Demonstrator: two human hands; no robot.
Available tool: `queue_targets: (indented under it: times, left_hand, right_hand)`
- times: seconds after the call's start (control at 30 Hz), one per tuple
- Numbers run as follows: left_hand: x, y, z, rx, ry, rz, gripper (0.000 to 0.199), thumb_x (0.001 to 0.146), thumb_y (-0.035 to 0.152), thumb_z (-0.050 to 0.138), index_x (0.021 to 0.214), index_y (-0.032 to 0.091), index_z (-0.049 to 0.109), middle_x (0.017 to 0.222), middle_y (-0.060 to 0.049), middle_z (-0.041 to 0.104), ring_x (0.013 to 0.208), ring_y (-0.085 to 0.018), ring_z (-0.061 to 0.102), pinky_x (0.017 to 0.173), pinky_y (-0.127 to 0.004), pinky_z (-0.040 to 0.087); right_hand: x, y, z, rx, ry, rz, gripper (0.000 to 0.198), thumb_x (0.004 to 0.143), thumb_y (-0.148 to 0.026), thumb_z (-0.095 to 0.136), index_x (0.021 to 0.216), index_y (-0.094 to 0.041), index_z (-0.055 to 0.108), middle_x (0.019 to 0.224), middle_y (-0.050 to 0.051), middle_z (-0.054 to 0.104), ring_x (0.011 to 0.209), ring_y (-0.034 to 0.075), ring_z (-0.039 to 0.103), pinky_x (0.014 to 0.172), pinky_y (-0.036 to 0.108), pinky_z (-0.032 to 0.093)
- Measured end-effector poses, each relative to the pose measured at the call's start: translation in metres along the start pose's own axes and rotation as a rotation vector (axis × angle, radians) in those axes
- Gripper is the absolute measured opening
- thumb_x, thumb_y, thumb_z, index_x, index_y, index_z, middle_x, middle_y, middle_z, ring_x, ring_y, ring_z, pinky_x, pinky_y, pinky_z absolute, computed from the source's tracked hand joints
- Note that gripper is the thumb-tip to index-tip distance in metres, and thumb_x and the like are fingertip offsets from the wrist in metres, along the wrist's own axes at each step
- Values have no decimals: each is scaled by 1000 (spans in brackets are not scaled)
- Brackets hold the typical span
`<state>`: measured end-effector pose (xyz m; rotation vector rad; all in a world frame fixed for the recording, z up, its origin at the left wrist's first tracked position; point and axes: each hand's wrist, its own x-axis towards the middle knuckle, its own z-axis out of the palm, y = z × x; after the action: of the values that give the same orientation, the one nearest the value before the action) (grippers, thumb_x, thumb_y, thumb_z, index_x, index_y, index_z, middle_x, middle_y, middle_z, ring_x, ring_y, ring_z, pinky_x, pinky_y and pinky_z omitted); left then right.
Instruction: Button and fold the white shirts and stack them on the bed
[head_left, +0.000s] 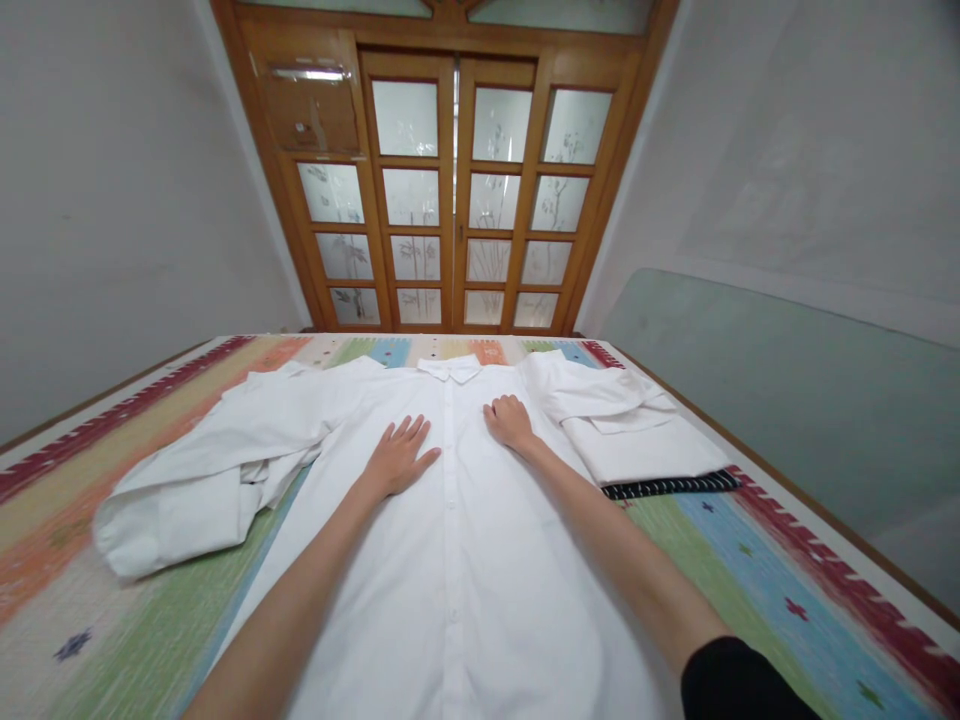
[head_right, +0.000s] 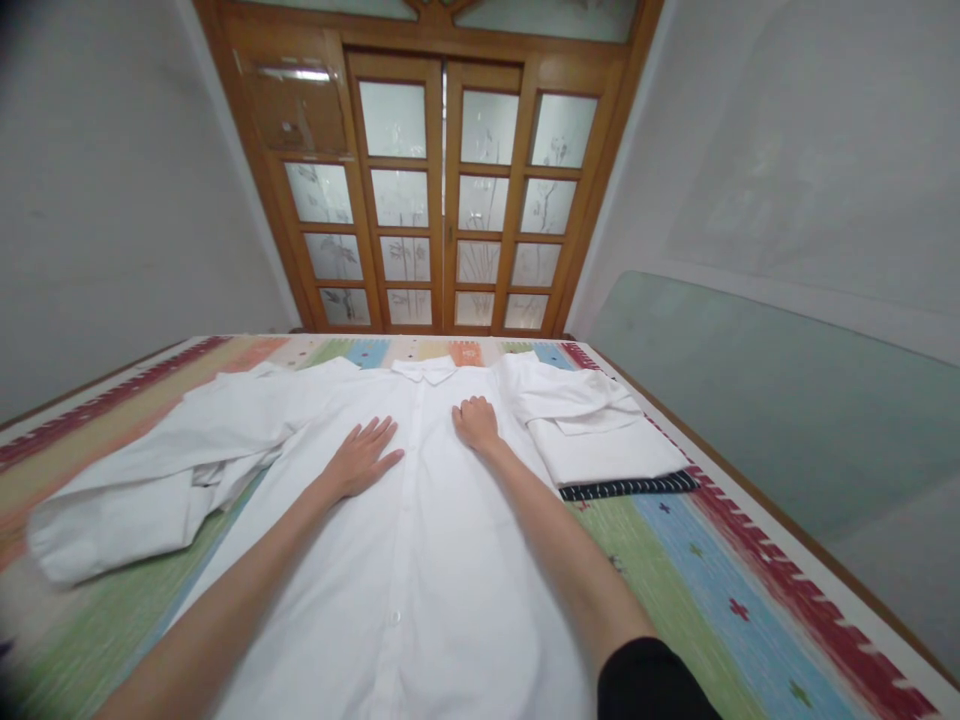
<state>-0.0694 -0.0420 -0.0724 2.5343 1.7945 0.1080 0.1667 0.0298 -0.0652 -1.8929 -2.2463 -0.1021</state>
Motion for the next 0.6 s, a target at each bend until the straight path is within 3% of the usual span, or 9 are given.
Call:
queue_targets:
  times: [0.17, 0.37, 0.5, 0.6]
  left_hand:
    - [0, 0, 0, -6, 17, 2, 70, 95, 58, 20, 150, 16, 30, 157, -8, 24, 147, -25, 17, 119, -47, 14]
    - [1, -3, 4, -19, 54, 14, 70, 94, 60, 21, 149, 18, 32, 156, -8, 28, 146, -26, 20, 118, -48, 17]
    - [0, -3, 6, -8, 65, 22, 71, 93, 62, 24, 149, 18, 33, 156, -8, 29, 146, -27, 21, 118, -49, 18]
    - [-1, -2, 6, -6, 60, 25, 72, 93, 62, 25, 149, 17, 33, 156, -9, 28, 146, -28, 21, 118, -50, 18]
  right_hand:
    - [1, 5, -1, 22, -38, -5, 43, 102, -37, 29, 106, -13, 65, 105, 14, 70, 98, 22, 63, 80, 29, 40]
    - [-3, 11, -2, -68, -59, -43, 53, 100, -51, 31, 95, -16, 71, 101, 14, 71, 96, 24, 65, 75, 29, 43]
    - [-3, 13, -2, -75, 35, -90, 48, 97, -52, 39, 98, -14, 68, 102, 17, 69, 101, 26, 62, 82, 33, 44]
    - [-9, 13, 0, -34, 150, -208, 39, 96, -45, 47, 109, -12, 65, 118, 19, 64, 115, 29, 55, 94, 39, 43]
